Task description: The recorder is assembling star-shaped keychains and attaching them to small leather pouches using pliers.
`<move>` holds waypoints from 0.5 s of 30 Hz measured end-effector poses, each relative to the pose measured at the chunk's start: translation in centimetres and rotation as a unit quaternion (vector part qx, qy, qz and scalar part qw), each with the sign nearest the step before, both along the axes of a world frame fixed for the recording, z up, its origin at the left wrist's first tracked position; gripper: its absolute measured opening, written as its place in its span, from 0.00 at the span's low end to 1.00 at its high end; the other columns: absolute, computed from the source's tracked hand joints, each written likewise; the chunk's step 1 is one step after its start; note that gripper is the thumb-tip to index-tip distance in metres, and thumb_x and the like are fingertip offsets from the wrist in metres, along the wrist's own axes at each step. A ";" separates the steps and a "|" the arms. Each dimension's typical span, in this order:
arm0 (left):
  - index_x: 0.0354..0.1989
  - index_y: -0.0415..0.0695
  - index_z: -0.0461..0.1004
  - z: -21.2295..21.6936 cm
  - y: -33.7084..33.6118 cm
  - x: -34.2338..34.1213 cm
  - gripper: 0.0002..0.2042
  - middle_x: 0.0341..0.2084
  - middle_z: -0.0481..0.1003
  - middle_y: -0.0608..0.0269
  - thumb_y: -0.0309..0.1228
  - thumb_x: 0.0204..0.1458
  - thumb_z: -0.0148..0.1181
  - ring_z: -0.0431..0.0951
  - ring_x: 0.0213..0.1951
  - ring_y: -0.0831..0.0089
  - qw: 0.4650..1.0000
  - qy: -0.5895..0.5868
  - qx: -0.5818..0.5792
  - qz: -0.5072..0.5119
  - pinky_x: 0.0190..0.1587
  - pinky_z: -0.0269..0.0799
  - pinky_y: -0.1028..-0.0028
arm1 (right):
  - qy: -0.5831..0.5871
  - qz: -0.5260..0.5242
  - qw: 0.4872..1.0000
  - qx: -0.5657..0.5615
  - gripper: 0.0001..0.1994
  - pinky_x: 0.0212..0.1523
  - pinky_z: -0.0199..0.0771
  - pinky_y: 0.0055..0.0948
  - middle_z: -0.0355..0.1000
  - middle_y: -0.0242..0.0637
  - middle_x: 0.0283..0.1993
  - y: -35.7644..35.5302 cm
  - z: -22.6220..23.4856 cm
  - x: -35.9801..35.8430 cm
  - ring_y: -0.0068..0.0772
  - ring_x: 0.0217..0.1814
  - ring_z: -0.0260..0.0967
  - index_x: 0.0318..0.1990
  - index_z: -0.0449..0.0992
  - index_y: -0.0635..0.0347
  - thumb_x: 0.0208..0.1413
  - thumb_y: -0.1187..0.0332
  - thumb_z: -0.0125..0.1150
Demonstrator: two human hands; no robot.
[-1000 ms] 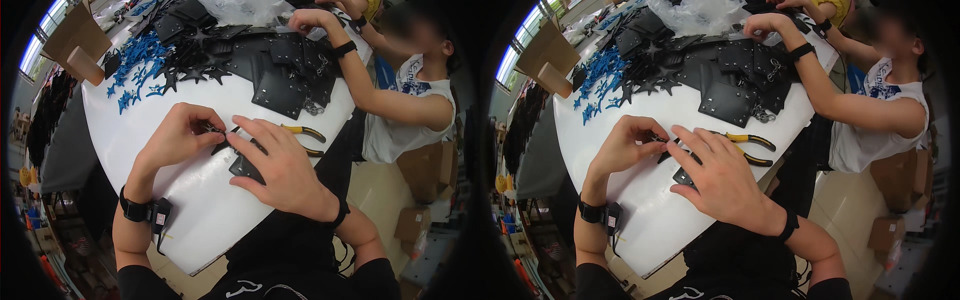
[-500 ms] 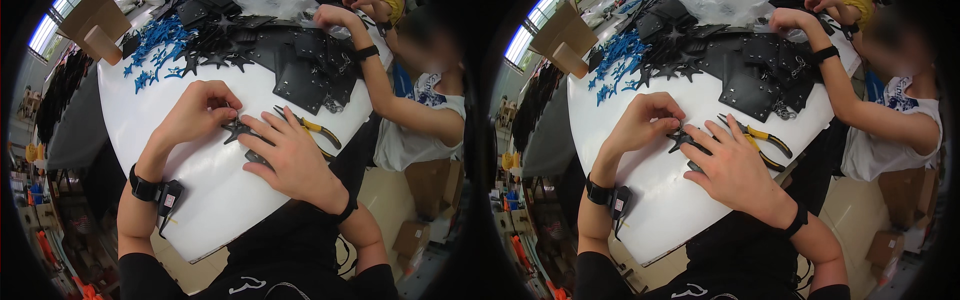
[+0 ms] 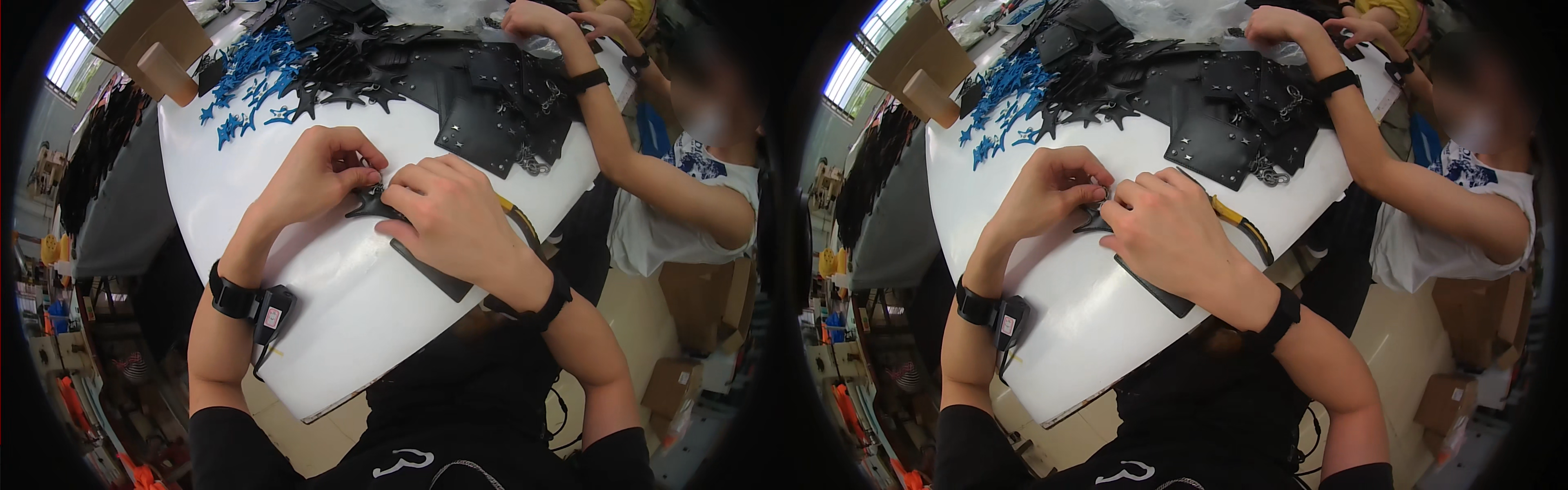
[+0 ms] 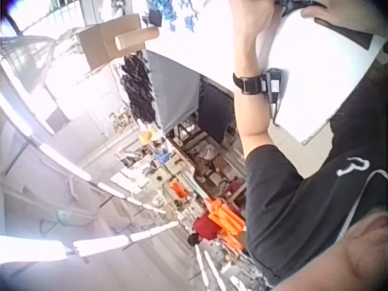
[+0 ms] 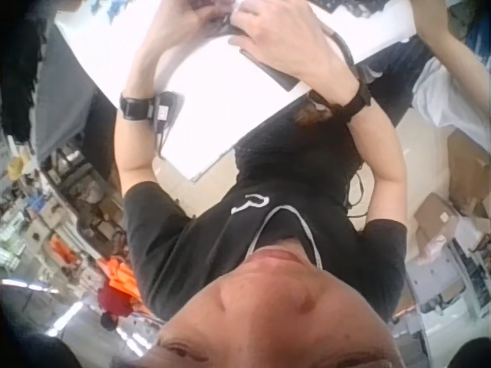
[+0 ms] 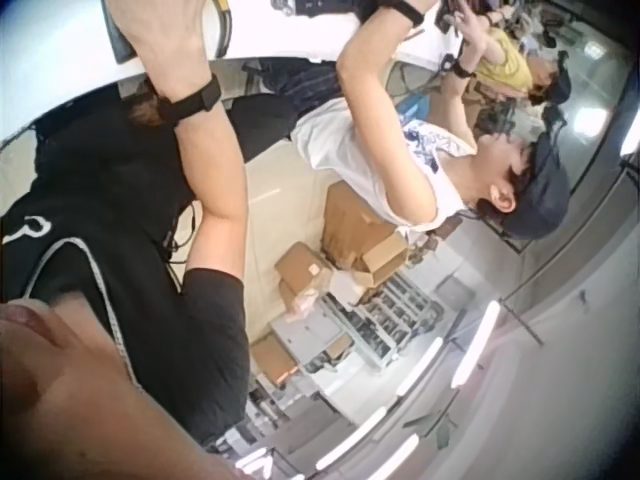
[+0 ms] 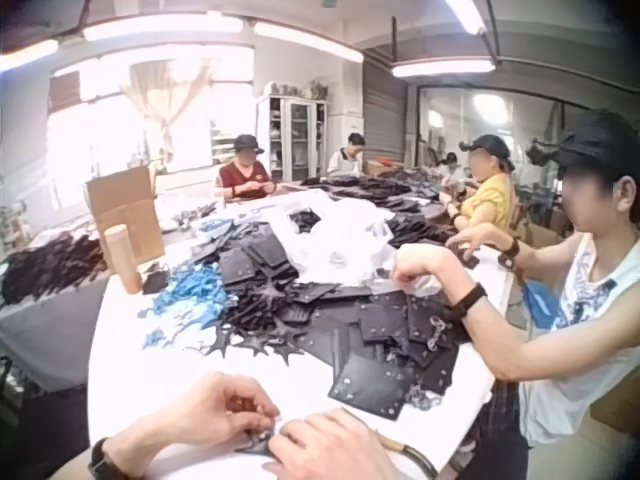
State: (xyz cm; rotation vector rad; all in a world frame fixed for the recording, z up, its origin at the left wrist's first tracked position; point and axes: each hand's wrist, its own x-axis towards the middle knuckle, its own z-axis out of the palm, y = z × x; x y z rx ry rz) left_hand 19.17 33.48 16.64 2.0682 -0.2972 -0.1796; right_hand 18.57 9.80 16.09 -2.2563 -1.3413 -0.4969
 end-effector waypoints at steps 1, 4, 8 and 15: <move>0.40 0.36 0.84 0.1 0.0 0.1 0.04 0.32 0.83 0.67 0.17 0.59 0.68 0.79 0.35 0.82 1.000 -0.003 0.011 0.002 0.39 0.76 0.77 | 0.000 0.006 1.000 0.000 0.12 0.51 0.76 0.40 0.80 0.35 0.37 0.1 -0.3 0.1 0.39 0.44 0.79 0.32 0.83 0.59 0.52 0.61 0.77; 0.41 0.36 0.84 -0.7 0.1 0.5 0.04 0.33 0.83 0.66 0.16 0.60 0.67 0.79 0.35 0.83 0.999 -0.004 -0.033 -0.017 0.39 0.76 0.77 | 0.011 0.004 1.000 0.010 0.06 0.45 0.77 0.39 0.78 0.35 0.34 0.0 -0.3 0.1 0.40 0.40 0.78 0.31 0.81 0.59 0.52 0.69 0.73; 0.41 0.36 0.84 -1.0 0.7 0.4 0.04 0.32 0.83 0.66 0.17 0.61 0.66 0.79 0.35 0.83 0.999 -0.030 -0.021 -0.015 0.38 0.76 0.77 | 0.012 0.019 0.998 0.062 0.04 0.45 0.77 0.41 0.77 0.34 0.34 -0.2 0.6 0.6 0.42 0.40 0.78 0.31 0.80 0.59 0.53 0.72 0.72; 0.41 0.35 0.85 0.0 -0.3 0.3 0.04 0.29 0.83 0.65 0.18 0.64 0.64 0.78 0.27 0.82 0.997 0.041 -0.057 0.036 0.30 0.74 0.77 | 0.062 0.020 0.996 0.058 0.06 0.56 0.78 0.43 0.81 0.38 0.43 -1.0 0.5 1.5 0.46 0.49 0.80 0.41 0.83 0.61 0.56 0.75 0.68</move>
